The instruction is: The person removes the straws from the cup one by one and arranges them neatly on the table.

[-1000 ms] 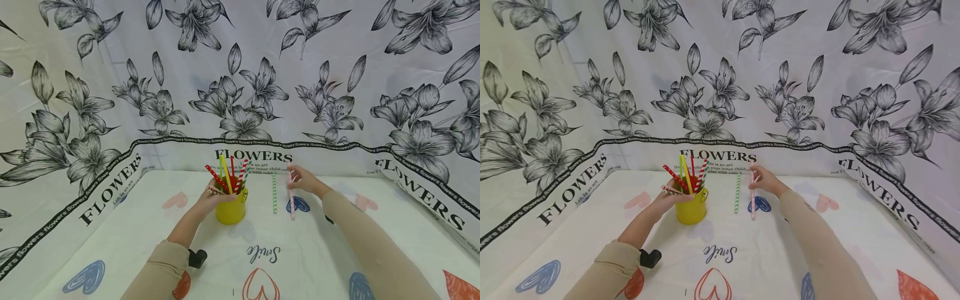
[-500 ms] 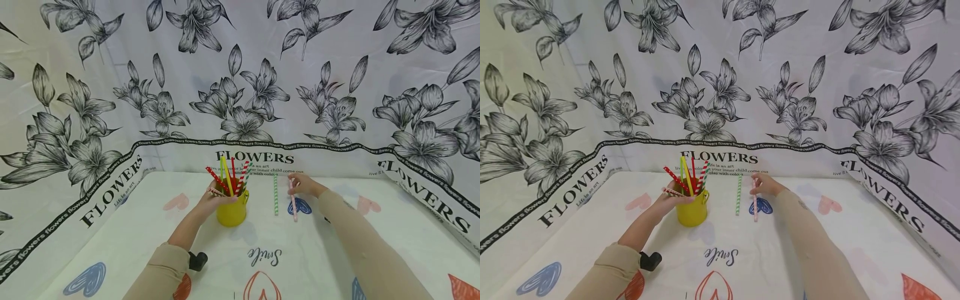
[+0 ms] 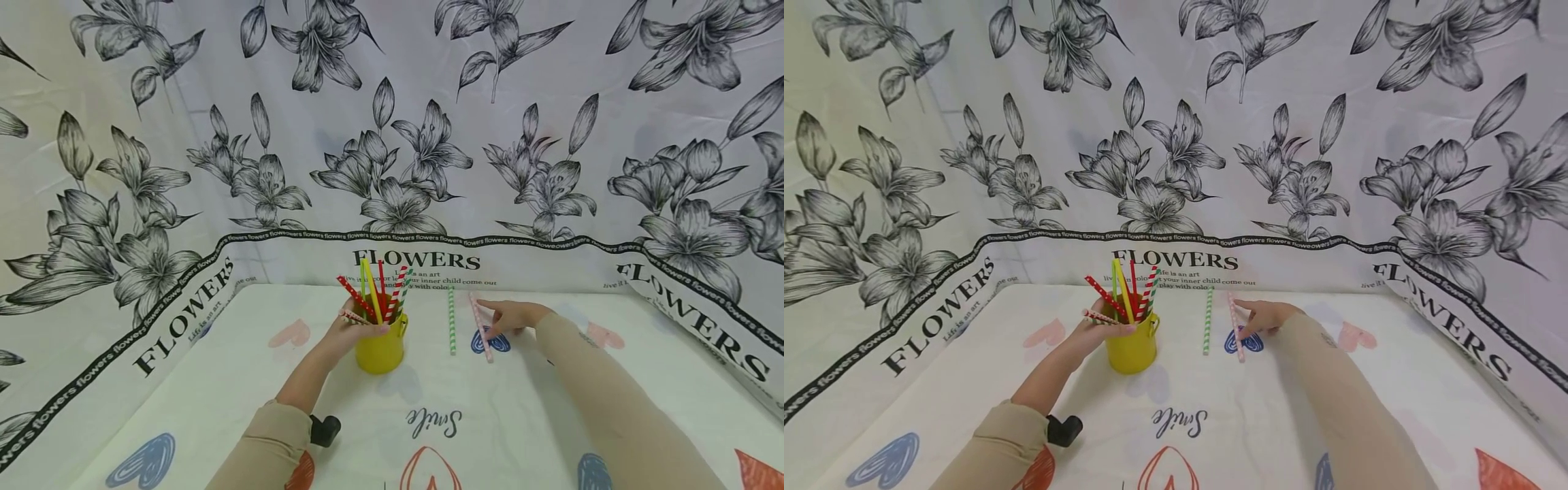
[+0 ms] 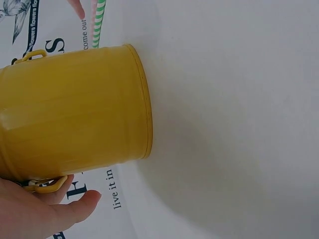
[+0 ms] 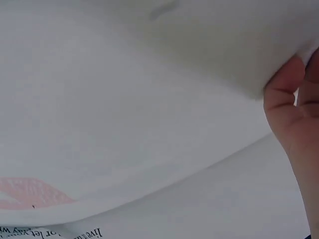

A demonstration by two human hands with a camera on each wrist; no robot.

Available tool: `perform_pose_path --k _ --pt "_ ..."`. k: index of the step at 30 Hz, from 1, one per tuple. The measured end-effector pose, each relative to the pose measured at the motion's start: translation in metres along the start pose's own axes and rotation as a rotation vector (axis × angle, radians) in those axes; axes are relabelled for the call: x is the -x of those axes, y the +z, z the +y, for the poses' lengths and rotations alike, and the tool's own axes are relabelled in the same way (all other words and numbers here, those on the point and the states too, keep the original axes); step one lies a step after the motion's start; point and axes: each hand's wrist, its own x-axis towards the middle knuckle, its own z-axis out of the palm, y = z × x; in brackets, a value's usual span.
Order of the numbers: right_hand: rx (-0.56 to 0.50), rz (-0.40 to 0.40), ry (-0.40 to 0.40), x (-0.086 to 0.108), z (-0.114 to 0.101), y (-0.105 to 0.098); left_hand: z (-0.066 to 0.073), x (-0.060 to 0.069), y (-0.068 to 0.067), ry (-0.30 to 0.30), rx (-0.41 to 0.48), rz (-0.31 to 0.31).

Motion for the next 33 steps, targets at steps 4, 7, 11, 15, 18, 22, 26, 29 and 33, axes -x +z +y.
perform_pose_path --k 4,7,11,15,18,22,26,29,33 --pt "-0.005 -0.055 0.03 0.01 0.0 0.004 0.001 0.0 -0.001 0.005 -0.006 -0.005" --pt "0.0 -0.049 0.043 0.01 -0.002 0.008 0.002 -0.001 -0.005 0.013 -0.013 0.0" --pt "0.009 -0.014 0.068 0.006 -0.008 0.012 0.002 -0.003 -0.009 0.001 -0.036 0.008" --pt "0.031 0.01 0.099 0.004 -0.013 0.014 0.002 -0.003 -0.011 -0.023 -0.045 0.012" --pt "0.04 0.024 0.113 0.003 -0.014 0.017 0.001 -0.004 -0.011 -0.019 -0.037 0.008" --pt "0.028 0.04 0.132 0.003 -0.015 0.019 -0.001 -0.006 -0.01 -0.027 -0.031 0.003" --pt "0.043 0.056 0.157 0.001 -0.012 0.02 -0.001 -0.007 -0.007 -0.056 -0.038 0.009" --pt "0.038 0.062 0.161 0.0 -0.009 0.02 -0.002 -0.007 -0.005 -0.061 -0.042 0.013" --pt "0.014 0.058 0.154 0.002 -0.008 0.02 -0.003 -0.005 -0.003 -0.033 -0.031 -0.006"
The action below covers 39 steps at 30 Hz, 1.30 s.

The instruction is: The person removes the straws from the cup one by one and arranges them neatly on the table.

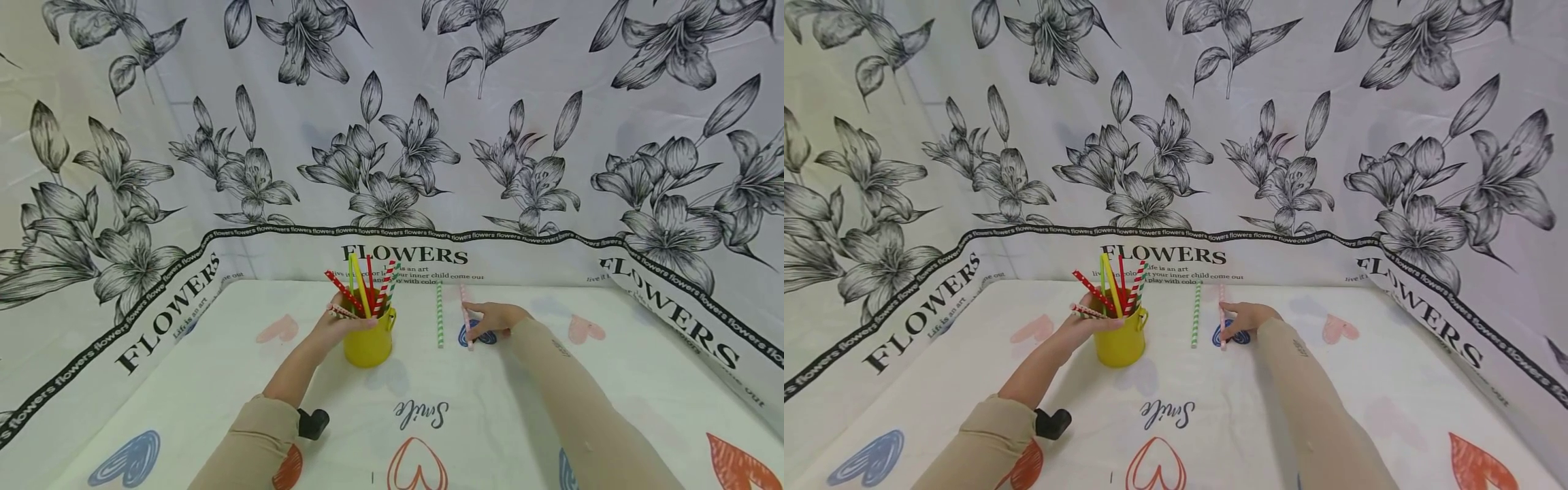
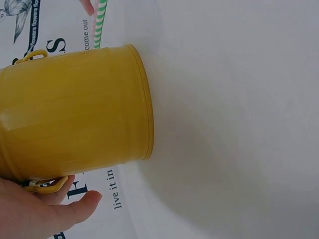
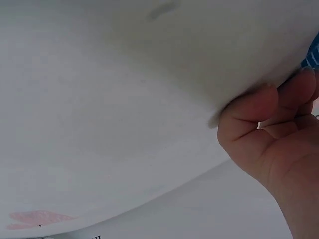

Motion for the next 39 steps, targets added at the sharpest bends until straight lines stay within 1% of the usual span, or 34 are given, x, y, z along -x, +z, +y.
perform_pose_path --k 3,9,16,18,21,24,27,32,34,39 --pt "-0.009 -0.001 0.005 0.001 0.001 0.001 0.0 0.001 0.0 0.018 0.004 -0.012" --pt "-0.024 0.013 0.022 -0.001 0.004 0.002 0.0 0.0 -0.001 0.012 0.007 -0.01" --pt "-0.037 0.018 -0.01 0.0 0.004 0.005 0.001 0.002 -0.003 -0.005 -0.01 -0.006" --pt "-0.041 0.017 -0.038 0.001 0.005 0.005 0.001 0.002 -0.003 -0.005 -0.001 -0.006" --pt "-0.066 0.005 -0.088 0.006 0.006 0.003 0.002 0.002 -0.003 0.012 0.003 -0.016" --pt "-0.117 -0.009 -0.128 0.013 0.007 -0.002 0.002 0.0 -0.002 0.01 0.015 -0.018" --pt "-0.143 0.019 -0.161 0.018 0.005 -0.008 0.002 0.001 -0.001 -0.005 0.019 -0.015" --pt "-0.25 0.099 -0.281 0.02 -0.008 -0.017 0.003 0.001 0.0 -0.004 0.025 0.0" --pt "-0.316 0.118 -0.325 0.02 -0.016 -0.018 0.002 0.0 0.0 -0.002 0.027 0.0" --pt "-0.416 0.142 -0.418 0.015 -0.041 -0.016 0.001 0.0 0.0 0.007 0.028 0.001"
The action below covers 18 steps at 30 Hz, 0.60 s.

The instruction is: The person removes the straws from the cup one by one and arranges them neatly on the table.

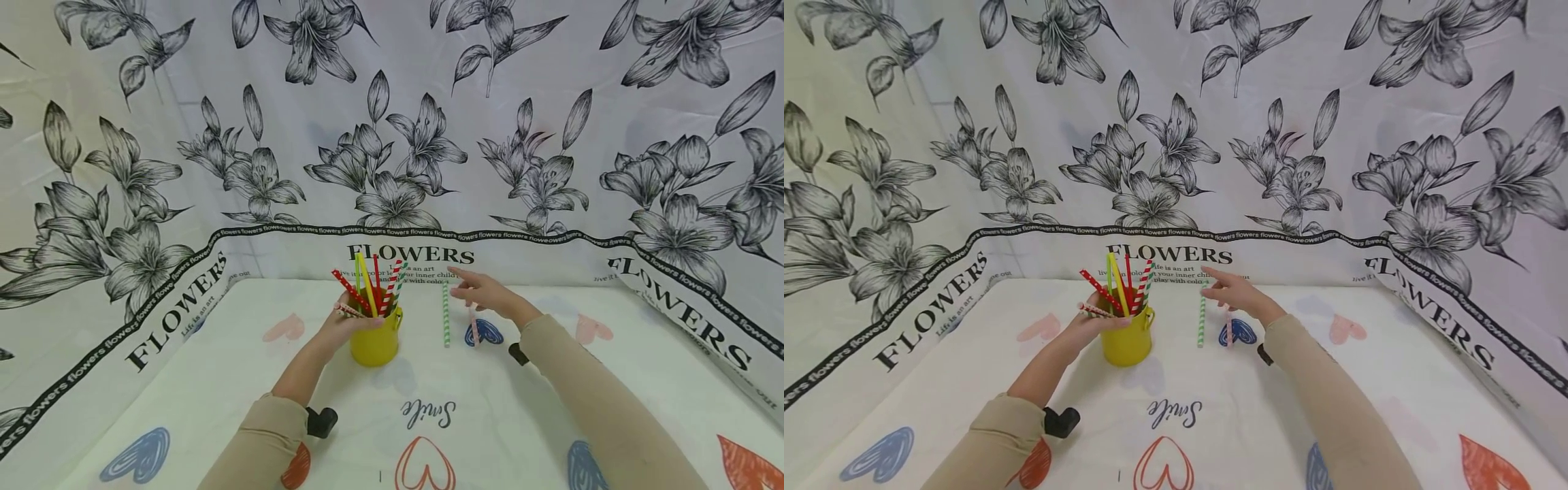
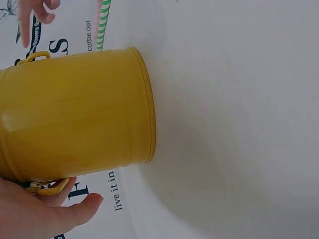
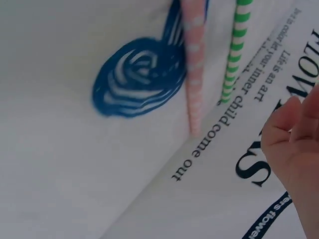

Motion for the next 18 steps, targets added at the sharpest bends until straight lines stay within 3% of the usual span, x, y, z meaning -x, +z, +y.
perform_pose_path --k 11,18 --pt "-0.167 -0.045 -0.093 -0.029 -0.032 0.043 -0.001 0.002 0.001 0.003 0.013 0.002" --pt "-0.281 0.035 -0.066 -0.043 -0.045 0.066 -0.001 0.002 0.002 -0.003 0.008 0.01"
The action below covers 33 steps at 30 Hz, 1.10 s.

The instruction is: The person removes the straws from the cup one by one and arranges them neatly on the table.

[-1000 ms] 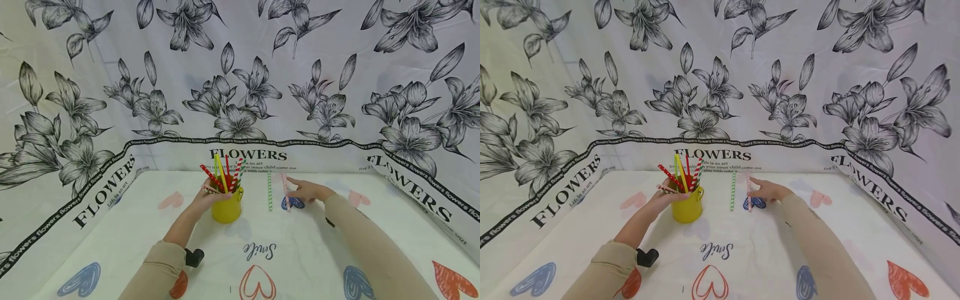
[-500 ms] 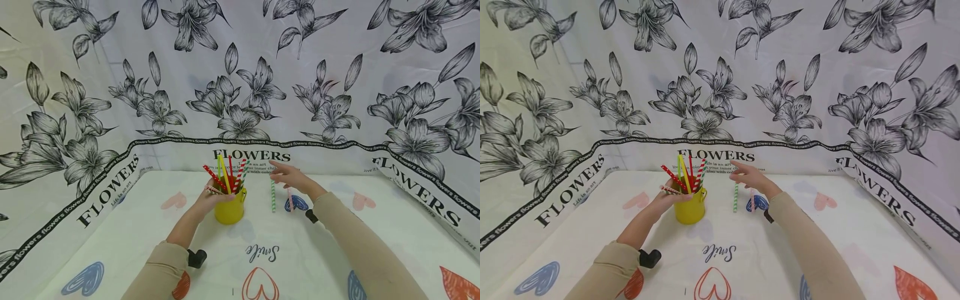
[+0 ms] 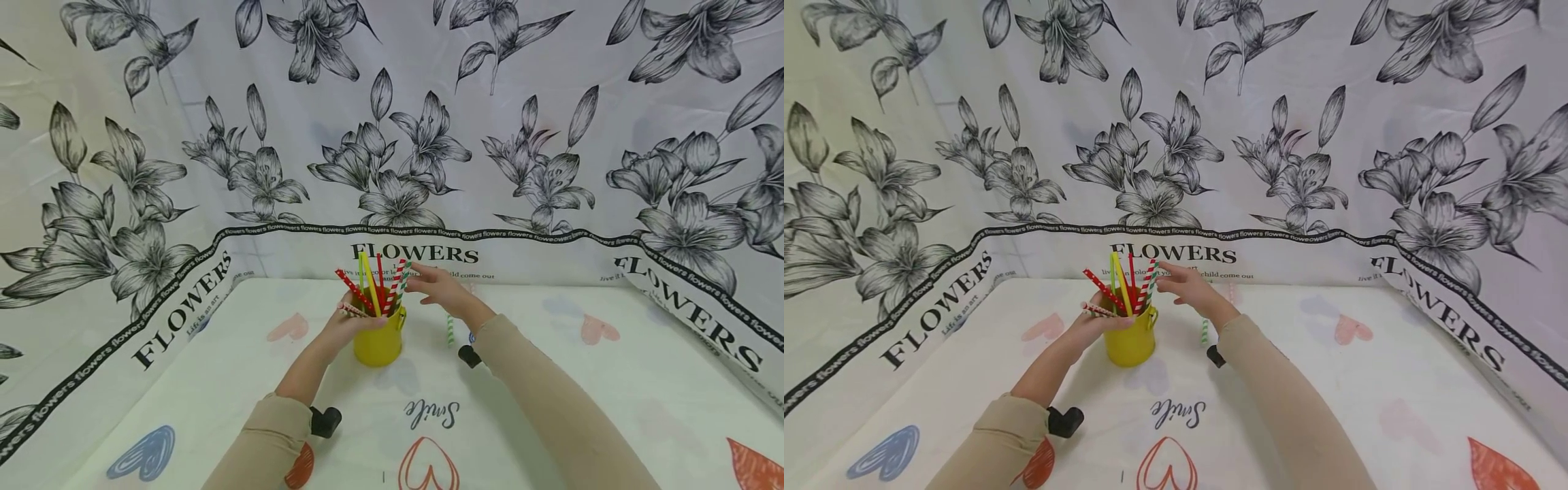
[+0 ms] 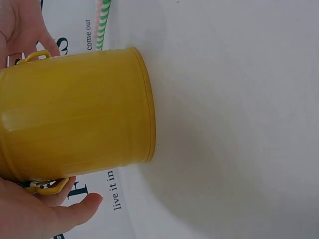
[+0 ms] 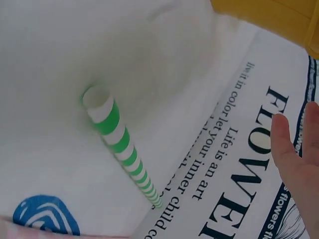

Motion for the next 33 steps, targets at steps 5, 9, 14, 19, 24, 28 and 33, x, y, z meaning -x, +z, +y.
perform_pose_path --k 5,9,14,19,24,28,33 --pt "-0.059 0.01 0.005 -0.006 0.001 0.008 -0.001 -0.002 0.0 0.008 -0.01 0.001" --pt "-0.096 0.018 0.013 -0.01 0.002 0.013 -0.001 -0.002 0.0 0.005 -0.01 0.006" --pt "-0.128 0.064 0.033 -0.011 0.001 0.021 0.0 -0.002 0.0 0.004 -0.01 0.007" --pt "-0.124 0.125 0.041 -0.011 0.001 0.027 -0.001 -0.003 0.0 0.006 -0.004 0.009" --pt "-0.107 0.138 0.033 -0.009 -0.002 0.029 -0.002 -0.003 0.0 0.016 -0.009 0.003" --pt "-0.084 0.145 0.039 -0.005 -0.006 0.027 -0.003 -0.004 0.001 0.022 -0.001 0.002" --pt "-0.075 0.134 0.018 0.002 -0.014 0.02 -0.001 -0.003 0.001 0.008 -0.002 0.015"
